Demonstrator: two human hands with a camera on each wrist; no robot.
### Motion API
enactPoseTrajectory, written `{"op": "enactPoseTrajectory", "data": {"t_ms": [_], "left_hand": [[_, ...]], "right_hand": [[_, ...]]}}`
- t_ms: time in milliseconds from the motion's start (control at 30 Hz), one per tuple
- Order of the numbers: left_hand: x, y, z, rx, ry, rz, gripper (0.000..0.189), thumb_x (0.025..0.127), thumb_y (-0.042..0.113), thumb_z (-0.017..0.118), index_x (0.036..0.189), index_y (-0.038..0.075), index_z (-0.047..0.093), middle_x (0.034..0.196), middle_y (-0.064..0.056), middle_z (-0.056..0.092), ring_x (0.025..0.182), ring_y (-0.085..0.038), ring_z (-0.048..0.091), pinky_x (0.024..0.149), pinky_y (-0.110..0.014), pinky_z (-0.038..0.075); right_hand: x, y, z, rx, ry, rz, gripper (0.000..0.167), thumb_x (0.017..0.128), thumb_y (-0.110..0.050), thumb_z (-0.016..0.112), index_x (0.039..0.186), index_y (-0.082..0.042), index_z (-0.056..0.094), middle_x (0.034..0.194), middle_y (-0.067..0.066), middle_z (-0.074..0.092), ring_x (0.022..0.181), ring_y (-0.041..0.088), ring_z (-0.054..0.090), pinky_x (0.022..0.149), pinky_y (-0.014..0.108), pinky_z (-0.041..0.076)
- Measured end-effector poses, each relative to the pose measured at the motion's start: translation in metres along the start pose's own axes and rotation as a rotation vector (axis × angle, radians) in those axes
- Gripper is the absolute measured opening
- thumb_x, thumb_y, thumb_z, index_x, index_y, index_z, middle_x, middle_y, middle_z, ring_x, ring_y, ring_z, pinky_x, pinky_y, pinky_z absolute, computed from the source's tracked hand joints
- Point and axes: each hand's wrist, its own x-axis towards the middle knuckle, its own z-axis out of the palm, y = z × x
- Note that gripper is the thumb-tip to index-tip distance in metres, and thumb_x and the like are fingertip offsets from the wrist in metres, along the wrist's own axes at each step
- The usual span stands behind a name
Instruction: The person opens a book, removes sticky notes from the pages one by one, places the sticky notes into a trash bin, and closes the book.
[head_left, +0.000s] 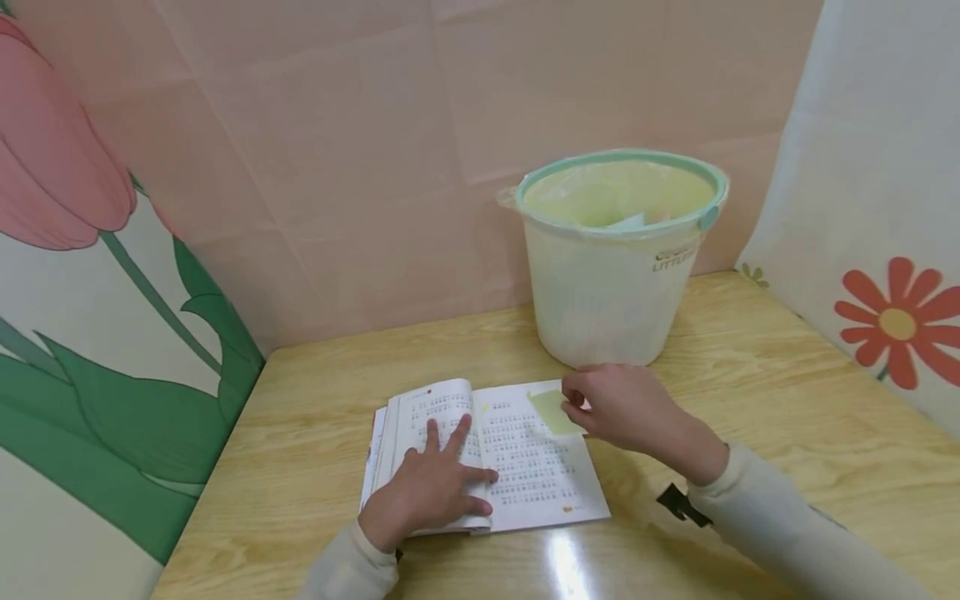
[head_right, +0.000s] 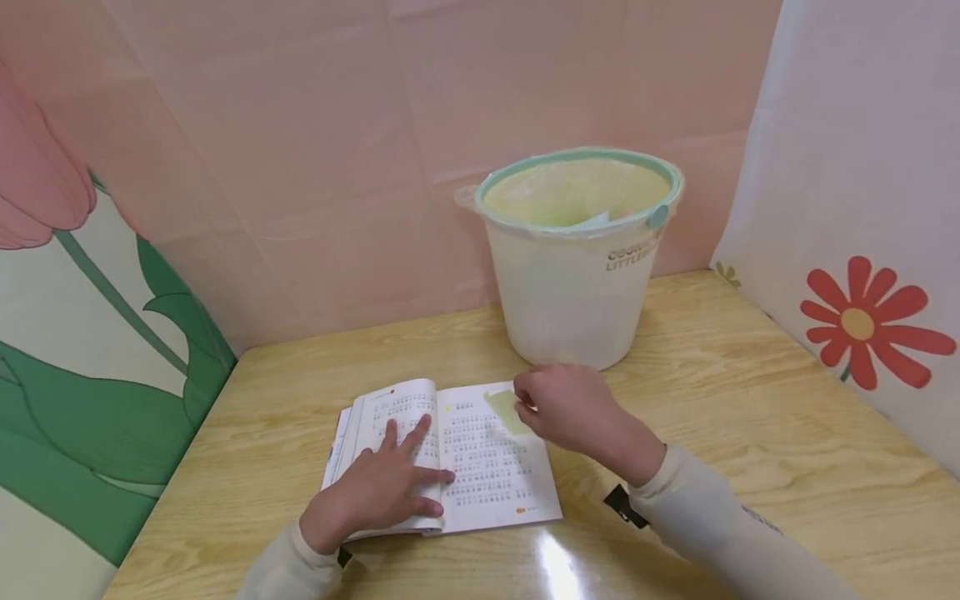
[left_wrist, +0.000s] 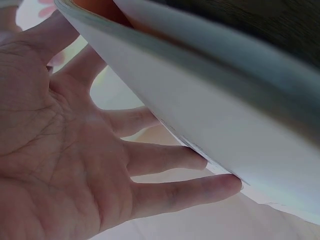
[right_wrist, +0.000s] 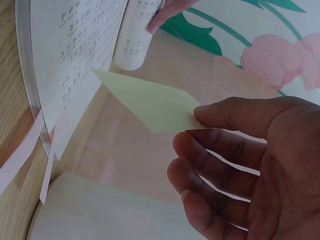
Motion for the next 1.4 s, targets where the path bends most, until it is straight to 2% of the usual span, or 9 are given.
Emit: {"op": "enactPoseTrajectory", "data": {"t_ms": [300,567,800,1067,1400], "left_hand": [[-0.001,0.000,0.000,0.011,0.009,0.008,0.042,0.086,0.061,0.064,0.126,0.050,0.064,0.167,-0.014,0.015,0.142,-0.064,0.020,0.089,-0.068,0.046],[0.003,0.000,0.000,0.008,0.008,0.010,0.042,0.086,0.061,0.063,0.127,0.049,0.064,0.167,-0.015,0.014,0.142,-0.064,0.019,0.089,-0.067,0.046],[0.002,-0.002,0.000,0.002,-0.011,-0.002,0.043,0.086,0.061,0.063,0.127,0.049,0.064,0.168,-0.014,0.013,0.143,-0.064,0.018,0.090,-0.068,0.045],[0.003,-0.002,-0.002,0.004,-0.018,0.000,0.043,0.086,0.062,0.063,0.127,0.049,0.063,0.168,-0.014,0.012,0.143,-0.064,0.017,0.093,-0.069,0.044],[0.002,-0.002,0.000,0.006,-0.014,0.006,0.043,0.086,0.062,0.062,0.127,0.049,0.064,0.168,-0.014,0.012,0.143,-0.063,0.017,0.091,-0.069,0.045]], "right_hand": [[0.002,-0.003,0.001,0.023,0.031,-0.023,0.016,0.085,-0.023,0.074,0.072,-0.024,0.063,0.067,-0.013,0.060,0.054,0.005,0.043,0.047,0.022,0.034],[0.009,-0.001,-0.014,0.018,0.052,-0.045,0.015,0.085,-0.023,0.075,0.074,-0.021,0.065,0.069,-0.010,0.061,0.056,0.005,0.046,0.051,0.023,0.039],[0.019,0.004,-0.043,-0.002,0.122,-0.063,0.013,0.086,-0.024,0.075,0.077,-0.020,0.066,0.074,-0.007,0.065,0.058,0.008,0.051,0.051,0.026,0.040],[0.027,0.009,-0.084,-0.022,0.290,-0.117,0.011,0.087,-0.024,0.073,0.079,-0.020,0.067,0.075,-0.004,0.068,0.066,0.011,0.063,0.055,0.032,0.048],[0.034,0.016,-0.122,-0.028,0.336,-0.086,0.012,0.088,-0.021,0.074,0.080,-0.018,0.065,0.077,-0.003,0.069,0.068,0.013,0.064,0.056,0.032,0.045]]}}
